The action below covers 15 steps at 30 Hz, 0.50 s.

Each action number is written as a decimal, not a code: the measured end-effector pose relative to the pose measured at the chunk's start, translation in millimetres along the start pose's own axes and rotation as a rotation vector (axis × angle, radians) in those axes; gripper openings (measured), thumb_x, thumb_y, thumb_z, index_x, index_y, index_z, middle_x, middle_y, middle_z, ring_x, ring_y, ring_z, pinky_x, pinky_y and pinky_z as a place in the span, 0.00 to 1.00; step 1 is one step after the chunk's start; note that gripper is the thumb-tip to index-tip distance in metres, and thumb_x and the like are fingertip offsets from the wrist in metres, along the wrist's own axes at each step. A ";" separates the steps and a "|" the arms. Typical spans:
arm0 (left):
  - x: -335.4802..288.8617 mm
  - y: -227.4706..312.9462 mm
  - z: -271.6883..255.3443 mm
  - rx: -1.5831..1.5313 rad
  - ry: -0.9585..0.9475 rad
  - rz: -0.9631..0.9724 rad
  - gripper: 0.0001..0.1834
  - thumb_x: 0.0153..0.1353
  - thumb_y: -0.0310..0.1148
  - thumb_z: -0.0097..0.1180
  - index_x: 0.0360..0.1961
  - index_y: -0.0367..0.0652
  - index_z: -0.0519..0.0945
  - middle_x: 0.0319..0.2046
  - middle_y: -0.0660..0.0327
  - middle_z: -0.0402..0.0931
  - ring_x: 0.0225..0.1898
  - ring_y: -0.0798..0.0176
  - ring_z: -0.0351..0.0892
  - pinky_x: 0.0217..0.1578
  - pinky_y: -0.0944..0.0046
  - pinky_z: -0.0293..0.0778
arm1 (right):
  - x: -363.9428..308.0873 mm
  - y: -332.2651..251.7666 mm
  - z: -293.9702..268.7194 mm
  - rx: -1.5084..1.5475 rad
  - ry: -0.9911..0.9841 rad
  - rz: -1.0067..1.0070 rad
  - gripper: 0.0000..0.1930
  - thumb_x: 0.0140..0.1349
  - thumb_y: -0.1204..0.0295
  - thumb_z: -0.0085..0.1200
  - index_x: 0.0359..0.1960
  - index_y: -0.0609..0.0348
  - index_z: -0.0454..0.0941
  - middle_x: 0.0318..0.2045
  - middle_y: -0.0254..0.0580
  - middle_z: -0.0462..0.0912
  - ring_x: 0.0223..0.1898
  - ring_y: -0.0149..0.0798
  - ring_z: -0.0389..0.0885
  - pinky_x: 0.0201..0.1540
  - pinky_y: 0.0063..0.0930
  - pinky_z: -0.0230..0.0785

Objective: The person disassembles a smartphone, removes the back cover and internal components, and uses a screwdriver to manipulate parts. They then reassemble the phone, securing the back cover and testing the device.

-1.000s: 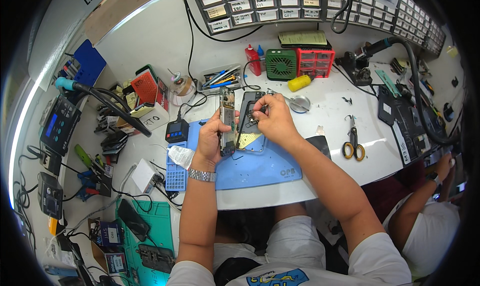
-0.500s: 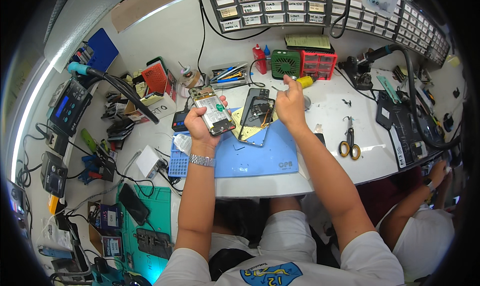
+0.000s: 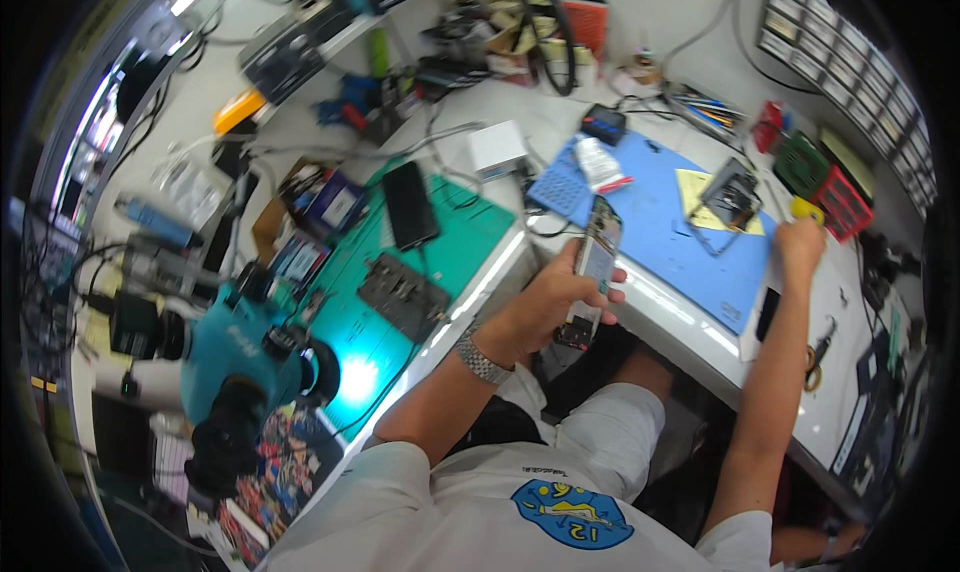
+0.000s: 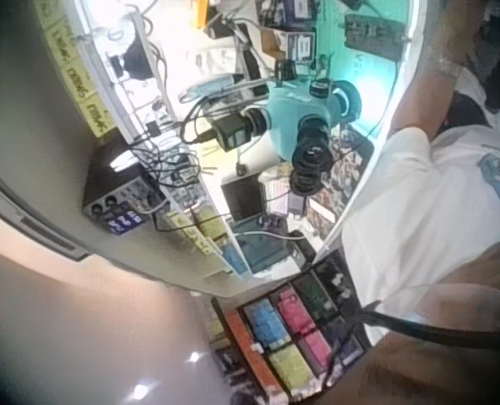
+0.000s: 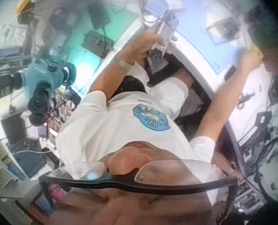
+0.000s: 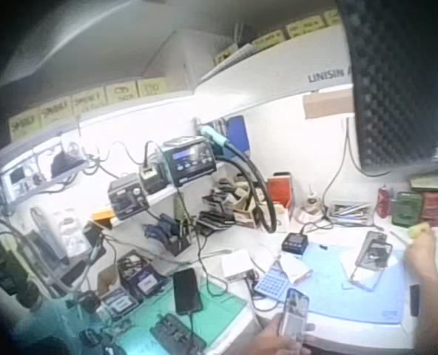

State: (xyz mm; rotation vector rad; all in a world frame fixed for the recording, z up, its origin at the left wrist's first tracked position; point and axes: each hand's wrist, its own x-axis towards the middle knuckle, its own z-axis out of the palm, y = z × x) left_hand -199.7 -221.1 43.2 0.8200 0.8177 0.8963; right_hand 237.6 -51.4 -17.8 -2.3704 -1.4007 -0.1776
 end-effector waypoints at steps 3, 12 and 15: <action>-59.9 -4.3 -27.4 0.157 -0.014 -0.063 0.44 0.61 0.24 0.61 0.79 0.38 0.61 0.63 0.49 0.76 0.61 0.58 0.82 0.57 0.56 0.83 | 32.1 39.8 25.0 -0.180 -0.037 -0.031 0.21 0.66 0.57 0.59 0.46 0.64 0.91 0.49 0.68 0.89 0.56 0.70 0.85 0.61 0.58 0.78; -238.6 5.2 -89.0 0.491 0.271 -0.137 0.29 0.74 0.32 0.64 0.72 0.34 0.73 0.54 0.56 0.88 0.51 0.69 0.86 0.53 0.65 0.82 | 15.0 -4.2 4.1 -0.194 0.072 0.152 0.27 0.70 0.48 0.57 0.62 0.52 0.86 0.66 0.66 0.81 0.66 0.71 0.78 0.67 0.66 0.71; -277.4 8.8 -92.5 0.441 0.256 -0.403 0.27 0.74 0.35 0.66 0.69 0.34 0.76 0.53 0.57 0.90 0.50 0.72 0.86 0.50 0.67 0.81 | 55.6 20.8 16.8 -0.189 0.074 -0.109 0.24 0.74 0.52 0.56 0.51 0.62 0.90 0.47 0.66 0.89 0.54 0.69 0.86 0.56 0.59 0.77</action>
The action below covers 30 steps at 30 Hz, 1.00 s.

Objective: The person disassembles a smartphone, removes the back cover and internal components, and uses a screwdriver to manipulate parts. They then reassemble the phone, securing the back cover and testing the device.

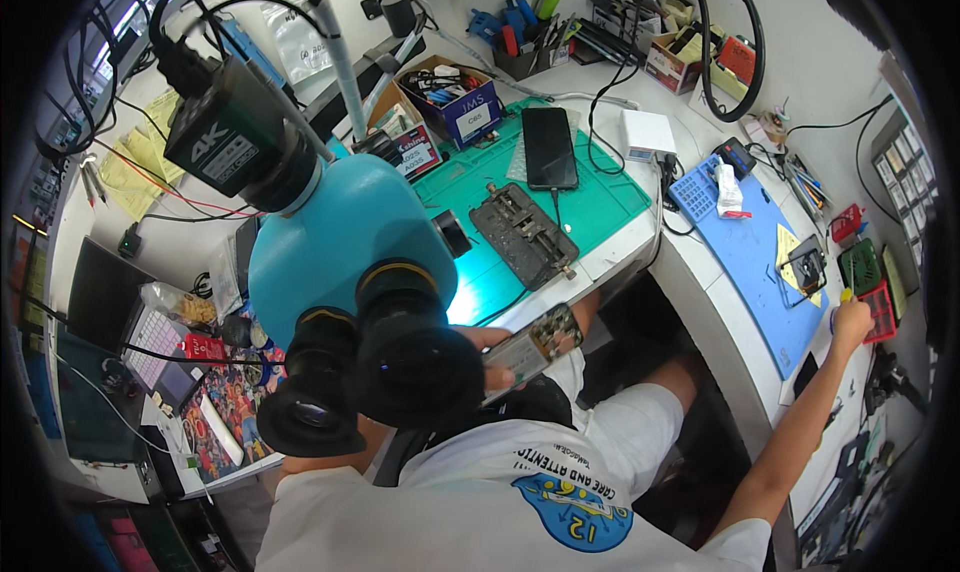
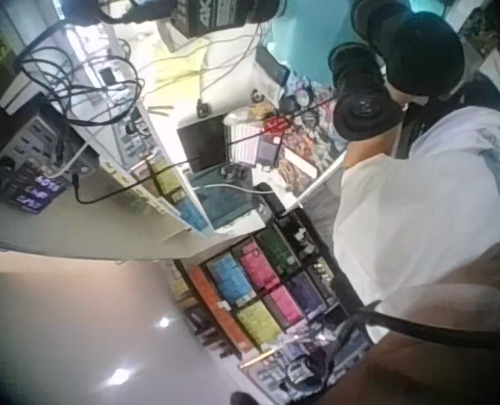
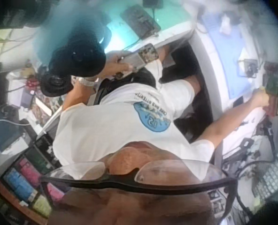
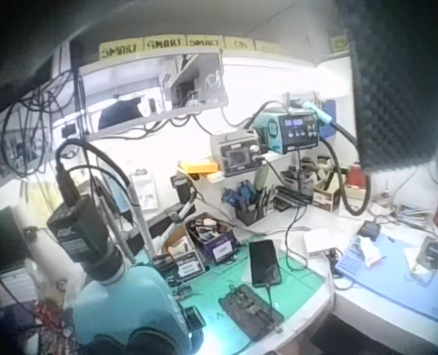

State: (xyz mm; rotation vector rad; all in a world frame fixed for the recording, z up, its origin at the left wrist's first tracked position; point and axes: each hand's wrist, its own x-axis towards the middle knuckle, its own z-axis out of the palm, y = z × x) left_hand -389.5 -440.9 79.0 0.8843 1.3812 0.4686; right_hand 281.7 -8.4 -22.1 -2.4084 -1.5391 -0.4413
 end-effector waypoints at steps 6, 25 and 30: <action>-36.2 -56.3 -14.8 -0.066 -0.010 -0.016 0.26 0.72 0.35 0.67 0.67 0.35 0.77 0.53 0.56 0.89 0.51 0.68 0.85 0.50 0.63 0.81 | -16.6 -54.5 -39.7 0.591 0.066 -0.139 0.21 0.80 0.59 0.57 0.50 0.69 0.88 0.36 0.53 0.89 0.35 0.42 0.84 0.41 0.38 0.76; -17.2 -148.8 -71.3 0.058 0.636 0.433 0.24 0.65 0.34 0.70 0.60 0.38 0.80 0.52 0.50 0.86 0.53 0.54 0.84 0.48 0.52 0.78 | -420.3 -399.1 -188.8 2.238 -1.336 -0.291 0.13 0.75 0.72 0.67 0.55 0.58 0.80 0.55 0.40 0.85 0.37 0.19 0.75 0.42 0.13 0.68; -8.4 -155.6 -81.1 0.093 0.755 0.501 0.23 0.63 0.34 0.71 0.58 0.38 0.81 0.52 0.49 0.85 0.54 0.51 0.84 0.48 0.49 0.77 | -439.6 -496.0 -222.4 2.191 -1.474 -0.322 0.25 0.77 0.64 0.66 0.70 0.60 0.76 0.59 0.38 0.84 0.40 0.19 0.75 0.43 0.14 0.69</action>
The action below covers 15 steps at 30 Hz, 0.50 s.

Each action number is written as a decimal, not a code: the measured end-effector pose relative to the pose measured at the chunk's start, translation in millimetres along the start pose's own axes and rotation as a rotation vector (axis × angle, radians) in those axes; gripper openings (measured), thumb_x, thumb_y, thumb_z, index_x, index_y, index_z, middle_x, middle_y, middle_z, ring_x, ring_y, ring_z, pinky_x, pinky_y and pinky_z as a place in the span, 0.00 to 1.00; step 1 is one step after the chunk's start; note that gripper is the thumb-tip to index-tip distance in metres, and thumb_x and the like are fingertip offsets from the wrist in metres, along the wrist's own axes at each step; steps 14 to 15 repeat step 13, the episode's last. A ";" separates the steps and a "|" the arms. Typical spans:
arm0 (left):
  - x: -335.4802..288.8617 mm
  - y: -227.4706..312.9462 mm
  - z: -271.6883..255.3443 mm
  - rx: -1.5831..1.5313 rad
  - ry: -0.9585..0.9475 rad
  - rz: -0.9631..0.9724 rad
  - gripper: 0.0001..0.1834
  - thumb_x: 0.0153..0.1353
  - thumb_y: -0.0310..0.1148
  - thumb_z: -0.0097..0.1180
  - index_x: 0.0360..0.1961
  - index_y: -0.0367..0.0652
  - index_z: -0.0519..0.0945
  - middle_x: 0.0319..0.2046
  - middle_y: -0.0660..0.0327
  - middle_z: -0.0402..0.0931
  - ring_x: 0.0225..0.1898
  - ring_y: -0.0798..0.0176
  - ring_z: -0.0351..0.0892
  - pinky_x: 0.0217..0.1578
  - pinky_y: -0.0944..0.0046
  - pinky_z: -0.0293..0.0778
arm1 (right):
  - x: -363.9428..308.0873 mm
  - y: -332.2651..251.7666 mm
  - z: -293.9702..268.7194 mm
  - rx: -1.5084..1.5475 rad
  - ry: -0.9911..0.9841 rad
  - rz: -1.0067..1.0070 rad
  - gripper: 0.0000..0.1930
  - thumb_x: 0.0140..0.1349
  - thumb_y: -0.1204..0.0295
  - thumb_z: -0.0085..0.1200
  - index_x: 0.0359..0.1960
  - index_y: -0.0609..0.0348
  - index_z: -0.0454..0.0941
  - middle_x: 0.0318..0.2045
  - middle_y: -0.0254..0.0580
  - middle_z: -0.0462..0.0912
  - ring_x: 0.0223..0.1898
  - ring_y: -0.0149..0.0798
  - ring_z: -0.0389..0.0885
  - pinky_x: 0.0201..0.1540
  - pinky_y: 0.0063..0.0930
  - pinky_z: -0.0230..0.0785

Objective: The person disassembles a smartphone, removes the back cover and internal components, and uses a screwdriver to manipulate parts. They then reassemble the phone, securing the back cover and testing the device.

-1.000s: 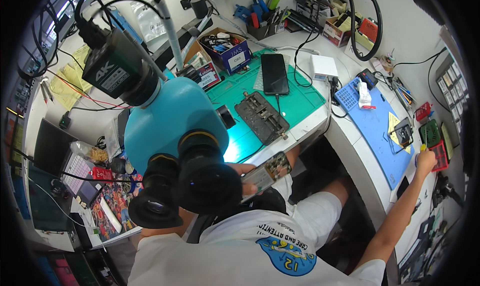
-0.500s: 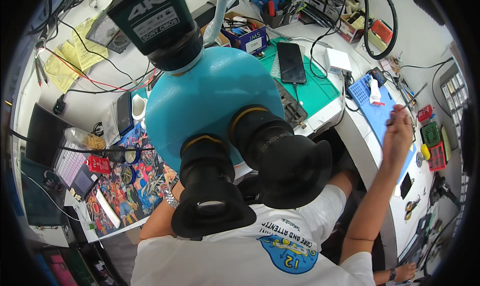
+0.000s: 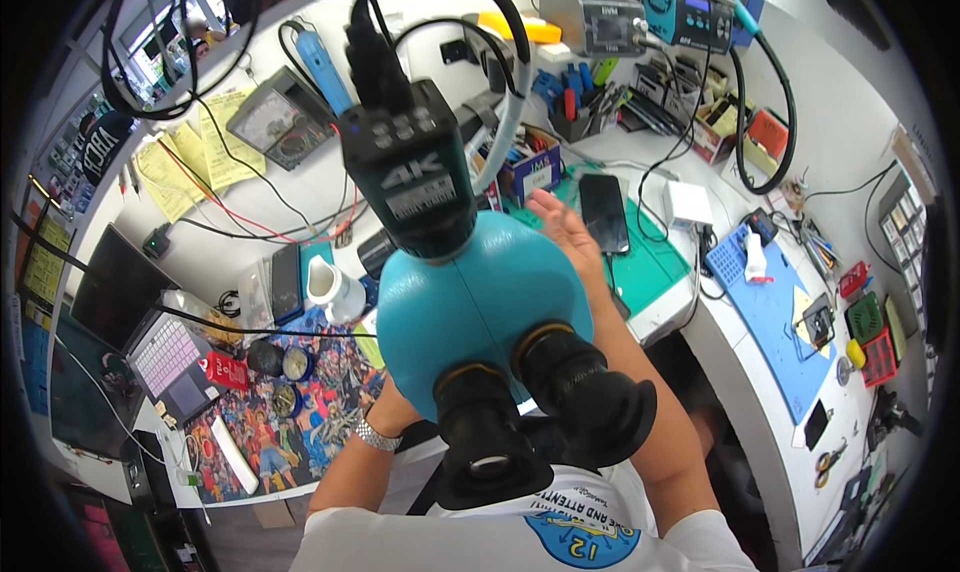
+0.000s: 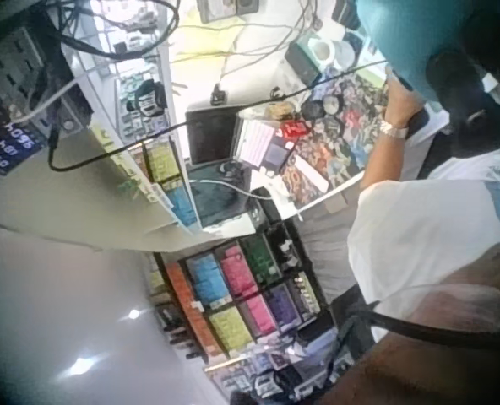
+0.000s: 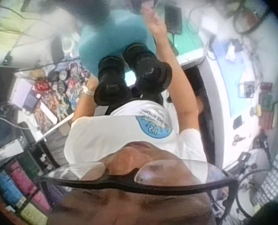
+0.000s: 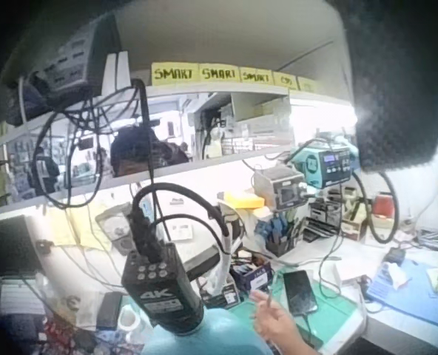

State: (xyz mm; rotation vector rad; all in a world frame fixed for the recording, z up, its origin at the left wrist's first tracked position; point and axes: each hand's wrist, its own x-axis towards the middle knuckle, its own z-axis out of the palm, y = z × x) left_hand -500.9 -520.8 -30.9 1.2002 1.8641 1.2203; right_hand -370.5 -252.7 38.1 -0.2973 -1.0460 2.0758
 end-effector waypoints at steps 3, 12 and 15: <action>11.2 -2.3 -2.4 -0.005 0.033 0.049 0.23 0.62 0.34 0.72 0.57 0.39 0.82 0.52 0.48 0.85 0.54 0.49 0.84 0.47 0.47 0.77 | 35.4 7.9 22.0 -0.074 -0.193 -0.064 0.31 0.77 0.63 0.66 0.76 0.61 0.71 0.64 0.43 0.82 0.50 0.23 0.79 0.51 0.19 0.74; -4.1 -22.8 0.6 0.073 0.119 0.112 0.28 0.63 0.35 0.71 0.63 0.42 0.77 0.58 0.44 0.81 0.52 0.44 0.85 0.57 0.40 0.76 | 72.3 36.4 18.7 -0.304 -0.343 -0.093 0.27 0.72 0.67 0.70 0.66 0.70 0.78 0.49 0.38 0.85 0.48 0.28 0.82 0.55 0.27 0.77; -11.0 -24.3 2.3 0.075 0.121 0.092 0.28 0.63 0.35 0.71 0.63 0.42 0.77 0.58 0.44 0.81 0.52 0.44 0.85 0.57 0.40 0.76 | 73.0 22.0 28.0 -0.407 -0.321 0.019 0.27 0.69 0.63 0.71 0.62 0.70 0.79 0.46 0.38 0.85 0.47 0.30 0.82 0.55 0.28 0.78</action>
